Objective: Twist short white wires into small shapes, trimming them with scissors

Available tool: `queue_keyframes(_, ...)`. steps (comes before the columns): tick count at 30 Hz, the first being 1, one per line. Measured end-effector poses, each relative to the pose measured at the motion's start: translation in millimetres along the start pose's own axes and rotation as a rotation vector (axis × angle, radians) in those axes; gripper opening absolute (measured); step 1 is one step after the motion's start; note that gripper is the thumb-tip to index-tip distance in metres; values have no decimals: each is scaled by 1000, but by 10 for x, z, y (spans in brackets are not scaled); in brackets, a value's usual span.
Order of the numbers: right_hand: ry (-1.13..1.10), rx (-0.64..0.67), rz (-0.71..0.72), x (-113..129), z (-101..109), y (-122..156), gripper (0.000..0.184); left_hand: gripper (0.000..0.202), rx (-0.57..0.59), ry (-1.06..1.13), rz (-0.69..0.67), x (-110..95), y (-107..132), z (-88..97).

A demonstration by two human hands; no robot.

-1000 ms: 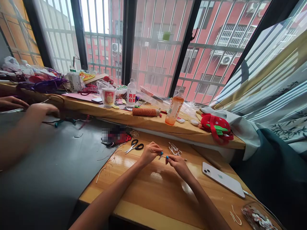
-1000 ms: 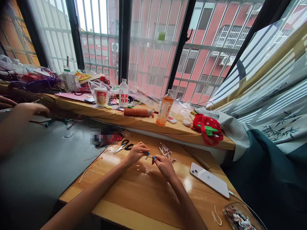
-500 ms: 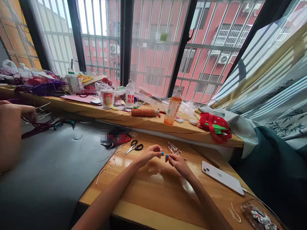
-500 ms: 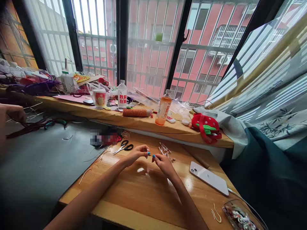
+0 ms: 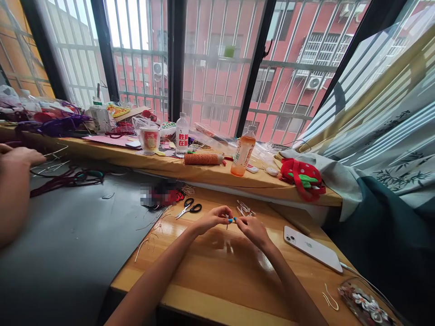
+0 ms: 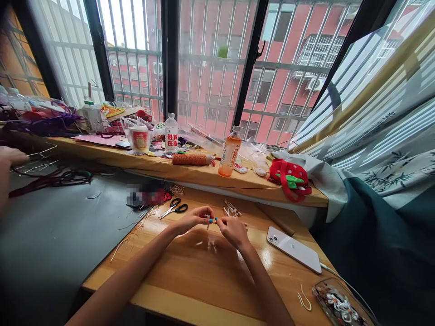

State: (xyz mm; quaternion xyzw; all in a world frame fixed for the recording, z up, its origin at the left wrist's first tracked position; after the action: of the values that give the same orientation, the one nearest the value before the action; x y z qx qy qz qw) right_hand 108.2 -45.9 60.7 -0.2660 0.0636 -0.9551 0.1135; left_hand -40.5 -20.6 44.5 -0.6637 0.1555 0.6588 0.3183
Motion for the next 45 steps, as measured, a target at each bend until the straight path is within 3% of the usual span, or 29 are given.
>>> queue_keyframes(4, 175, -96, -40, 20, -33, 4, 41, 16, 55, 18, -27, -11, -4, -32)
queue_keyframes(15, 214, 12, -116, -137, -35, -44, 42, 23, 45, -33, 59, 144, -11, 19)
queue_keyframes(33, 159, 65, -2, -84, -88, -34, 44, 21, 102, 77, 113, 164, -18, -82)
queue_keyframes(38, 224, 3, 17, -60, -78, -46, 40, 19, 100, 58, 102, 145, -6, -101)
queue_keyframes(42, 252, -82, -43, -307, 107, -43, 36, 16, 115, 100, 63, 10, 63, -33)
queue_keyframes(45, 256, -194, -153, -558, 357, -7, 49, 17, 20, 148, 1, -95, 81, 80)
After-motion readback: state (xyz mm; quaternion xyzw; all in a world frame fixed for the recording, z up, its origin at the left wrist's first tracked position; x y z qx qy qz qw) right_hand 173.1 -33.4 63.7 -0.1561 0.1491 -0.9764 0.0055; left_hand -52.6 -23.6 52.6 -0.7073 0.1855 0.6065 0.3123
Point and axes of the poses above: each hand's wrist, its own y-axis away from the middle knuckle, its own z-axis out of the back of the hand, x = y × z, the point moved 2 cm from there along -y, towards the middle knuckle, and after that the axes turned 9 degrees about -y, right-handed, at the moved point
